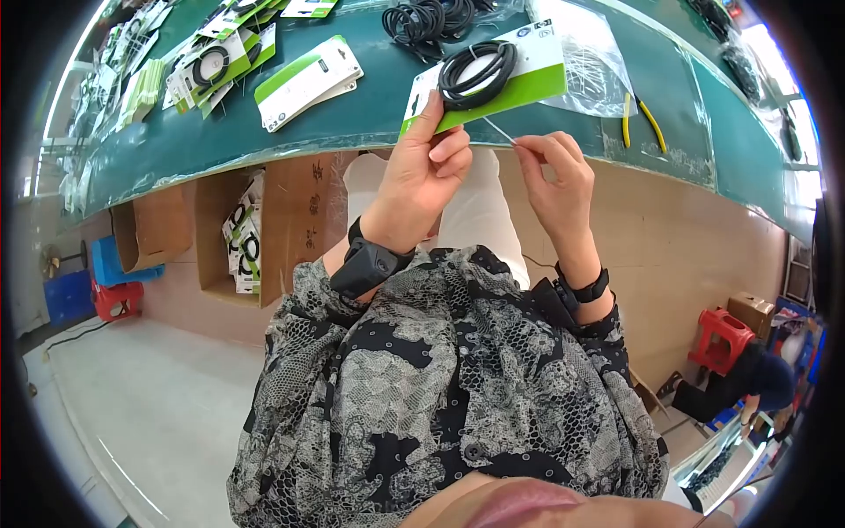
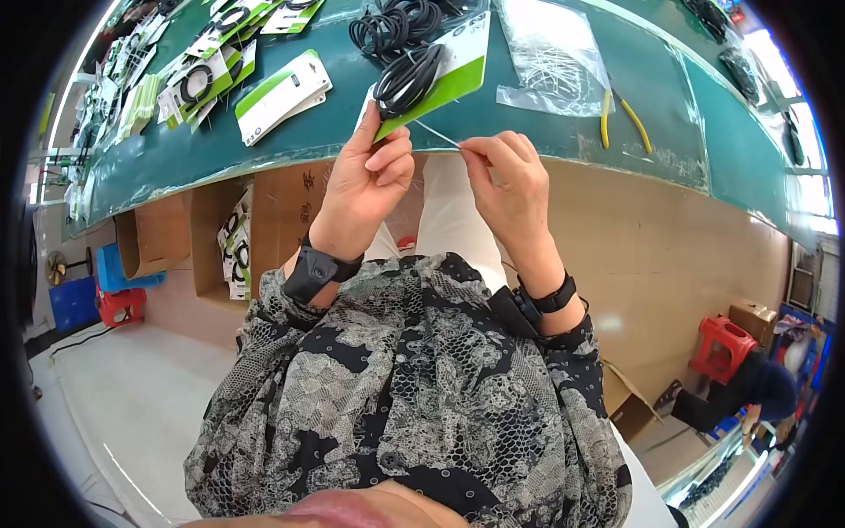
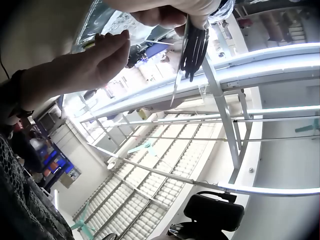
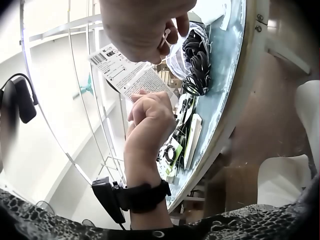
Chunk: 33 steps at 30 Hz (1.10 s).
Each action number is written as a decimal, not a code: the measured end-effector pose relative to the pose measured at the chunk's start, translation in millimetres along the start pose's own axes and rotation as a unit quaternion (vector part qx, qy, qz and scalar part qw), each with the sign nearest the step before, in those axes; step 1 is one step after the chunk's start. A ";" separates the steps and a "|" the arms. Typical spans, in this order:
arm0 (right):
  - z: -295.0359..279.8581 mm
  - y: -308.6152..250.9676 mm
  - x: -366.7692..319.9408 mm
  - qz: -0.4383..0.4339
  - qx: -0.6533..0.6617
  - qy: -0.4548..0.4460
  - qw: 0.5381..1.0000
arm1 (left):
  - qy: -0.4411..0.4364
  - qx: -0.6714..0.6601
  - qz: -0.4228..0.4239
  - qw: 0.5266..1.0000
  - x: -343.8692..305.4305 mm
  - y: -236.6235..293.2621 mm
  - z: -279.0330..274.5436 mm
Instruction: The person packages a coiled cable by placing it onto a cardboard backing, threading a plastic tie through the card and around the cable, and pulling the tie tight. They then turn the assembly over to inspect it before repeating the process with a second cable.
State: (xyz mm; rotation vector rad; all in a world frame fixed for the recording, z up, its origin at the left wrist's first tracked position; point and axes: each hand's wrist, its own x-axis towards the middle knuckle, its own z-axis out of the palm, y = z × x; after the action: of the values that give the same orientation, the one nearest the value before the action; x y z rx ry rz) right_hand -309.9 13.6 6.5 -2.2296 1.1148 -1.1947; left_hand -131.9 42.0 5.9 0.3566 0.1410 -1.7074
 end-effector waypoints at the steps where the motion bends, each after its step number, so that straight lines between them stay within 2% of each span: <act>1: 0.8 0.5 0.2 0.009 0.008 -0.001 1.000 | 0.006 0.002 0.000 1.000 0.1 0.7 -0.1; 5: 3.9 -0.2 3.5 0.024 0.024 -0.004 0.999 | -0.016 -0.017 -0.030 0.999 3.4 3.9 -8.6; 17: 6.9 -4.2 12.0 0.021 0.033 -0.002 0.999 | 0.003 -0.107 -0.131 0.986 1.6 3.8 -7.5; 21: 8.2 -5.2 13.4 0.037 0.058 0.013 0.998 | -0.015 -0.145 -0.143 0.979 1.1 0.0 -10.2; 24: 8.3 -2.9 13.8 0.053 0.070 0.019 0.996 | -0.013 -0.124 -0.135 0.983 1.0 -0.5 -8.3; 28: 6.0 -3.7 13.4 0.007 0.035 0.019 0.999 | -0.025 -0.156 -0.141 0.977 -0.2 4.2 -6.9; 30: 1.2 -9.2 15.1 -0.045 -0.006 0.031 0.998 | -0.026 -0.168 -0.154 0.973 -1.2 7.1 -6.1; 33: -5.2 -20.9 19.6 -0.085 -0.053 0.054 0.994 | -0.074 -0.316 -0.172 0.930 -2.7 9.3 -4.7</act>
State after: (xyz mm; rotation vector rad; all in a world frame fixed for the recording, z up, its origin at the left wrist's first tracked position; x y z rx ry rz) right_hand -298.1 11.3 33.0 -2.4054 1.0695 -1.3687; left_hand -121.7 44.3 3.3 -0.2955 0.6548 -1.9150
